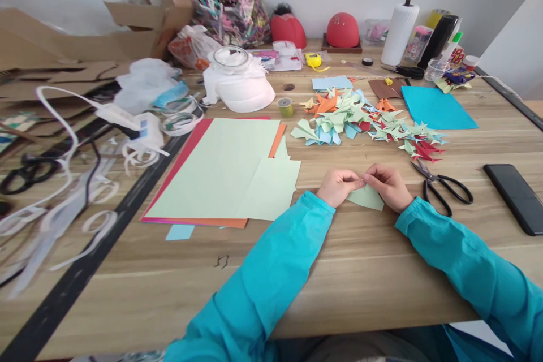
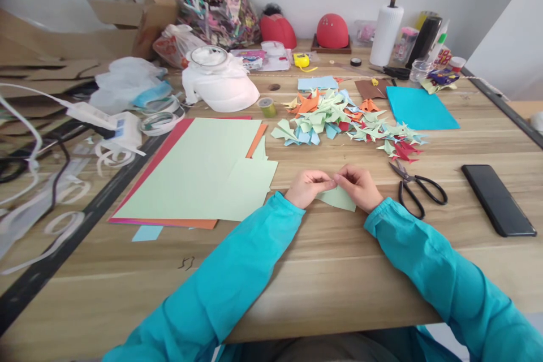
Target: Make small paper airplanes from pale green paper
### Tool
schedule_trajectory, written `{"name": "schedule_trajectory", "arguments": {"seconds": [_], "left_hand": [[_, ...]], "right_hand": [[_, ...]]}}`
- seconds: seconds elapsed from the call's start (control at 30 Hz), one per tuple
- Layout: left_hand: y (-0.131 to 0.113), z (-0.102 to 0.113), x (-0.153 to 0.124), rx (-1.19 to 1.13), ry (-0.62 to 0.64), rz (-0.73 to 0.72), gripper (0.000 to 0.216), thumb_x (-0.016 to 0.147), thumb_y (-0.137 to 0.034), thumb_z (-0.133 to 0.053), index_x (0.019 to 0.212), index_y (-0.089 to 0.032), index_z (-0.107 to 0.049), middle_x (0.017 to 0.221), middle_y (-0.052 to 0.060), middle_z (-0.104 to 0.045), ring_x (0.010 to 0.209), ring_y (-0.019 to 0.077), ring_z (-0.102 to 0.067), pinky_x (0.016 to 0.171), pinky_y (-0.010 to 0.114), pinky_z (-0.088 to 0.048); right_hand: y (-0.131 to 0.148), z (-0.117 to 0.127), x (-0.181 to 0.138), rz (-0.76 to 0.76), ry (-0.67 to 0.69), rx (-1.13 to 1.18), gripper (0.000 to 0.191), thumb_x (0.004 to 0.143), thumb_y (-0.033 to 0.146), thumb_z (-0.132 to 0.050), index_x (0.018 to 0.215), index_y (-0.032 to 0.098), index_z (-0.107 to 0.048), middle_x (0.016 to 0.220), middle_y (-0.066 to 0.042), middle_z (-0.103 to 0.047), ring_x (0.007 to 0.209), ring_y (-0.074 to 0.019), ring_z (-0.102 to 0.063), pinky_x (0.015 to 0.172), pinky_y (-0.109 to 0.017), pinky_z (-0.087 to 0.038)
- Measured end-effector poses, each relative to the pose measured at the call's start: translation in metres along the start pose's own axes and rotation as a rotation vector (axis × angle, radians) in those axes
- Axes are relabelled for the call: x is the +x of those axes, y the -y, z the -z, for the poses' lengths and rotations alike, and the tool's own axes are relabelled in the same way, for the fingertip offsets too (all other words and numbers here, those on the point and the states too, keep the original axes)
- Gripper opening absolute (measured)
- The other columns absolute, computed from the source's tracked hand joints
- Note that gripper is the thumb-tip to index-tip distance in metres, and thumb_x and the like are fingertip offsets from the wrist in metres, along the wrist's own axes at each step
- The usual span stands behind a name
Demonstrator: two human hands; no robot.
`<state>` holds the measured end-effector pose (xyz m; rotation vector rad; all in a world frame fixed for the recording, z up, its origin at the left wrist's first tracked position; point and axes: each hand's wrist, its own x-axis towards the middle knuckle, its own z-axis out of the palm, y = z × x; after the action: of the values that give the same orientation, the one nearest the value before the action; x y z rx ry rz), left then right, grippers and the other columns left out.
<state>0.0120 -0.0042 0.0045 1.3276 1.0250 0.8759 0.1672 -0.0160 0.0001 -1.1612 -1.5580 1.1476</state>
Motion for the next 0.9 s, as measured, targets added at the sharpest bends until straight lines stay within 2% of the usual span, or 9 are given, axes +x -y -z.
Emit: {"name": "schedule_trajectory", "arguments": {"seconds": [0.17,0.33,0.67,0.9], "left_hand": [[0.001,-0.0011,0.0,0.011,0.027,0.025,0.024,0.059,-0.035,-0.068,0.055,-0.012,-0.061,0.047,-0.004,-0.045,0.05,0.0069,-0.035,0.05,0.023,-0.026],[0.0,0.0003,0.0003,0.015,0.054,0.024,0.025,0.062,-0.037,-0.065,0.061,-0.012,-0.063,0.052,-0.003,-0.049,0.053,0.0078,-0.037,0.052,0.023,-0.028],[-0.0044,0.002,0.001,0.063,0.049,0.017,0.015,0.063,-0.027,-0.06,0.059,-0.013,-0.062,0.051,-0.005,-0.048,0.053,0.0072,-0.039,0.053,0.022,-0.031],[-0.0034,0.0017,-0.001,-0.08,0.085,0.096,0.015,0.063,-0.027,-0.055,0.056,-0.014,-0.056,0.047,-0.002,-0.052,0.045,0.0117,-0.051,0.046,0.024,-0.042]], "right_hand": [[-0.0016,0.0008,0.0009,0.019,-0.001,-0.048,0.034,0.074,0.048,-0.059,0.062,0.017,-0.052,0.056,0.002,-0.048,0.053,-0.0089,-0.04,0.049,-0.023,-0.032],[-0.0012,0.0006,0.0001,-0.013,-0.042,-0.066,0.033,0.073,0.048,-0.059,0.063,0.017,-0.051,0.055,0.003,-0.045,0.052,-0.0086,-0.038,0.047,-0.023,-0.03],[0.0001,0.0004,-0.0008,-0.089,-0.08,-0.013,0.032,0.068,0.047,-0.063,0.063,0.017,-0.052,0.054,0.004,-0.045,0.049,-0.0076,-0.037,0.044,-0.022,-0.029],[0.0017,0.0028,0.0023,-0.229,-0.219,0.136,0.035,0.061,0.049,-0.067,0.061,0.018,-0.05,0.051,0.004,-0.048,0.046,-0.0084,-0.041,0.042,-0.022,-0.031]]}}
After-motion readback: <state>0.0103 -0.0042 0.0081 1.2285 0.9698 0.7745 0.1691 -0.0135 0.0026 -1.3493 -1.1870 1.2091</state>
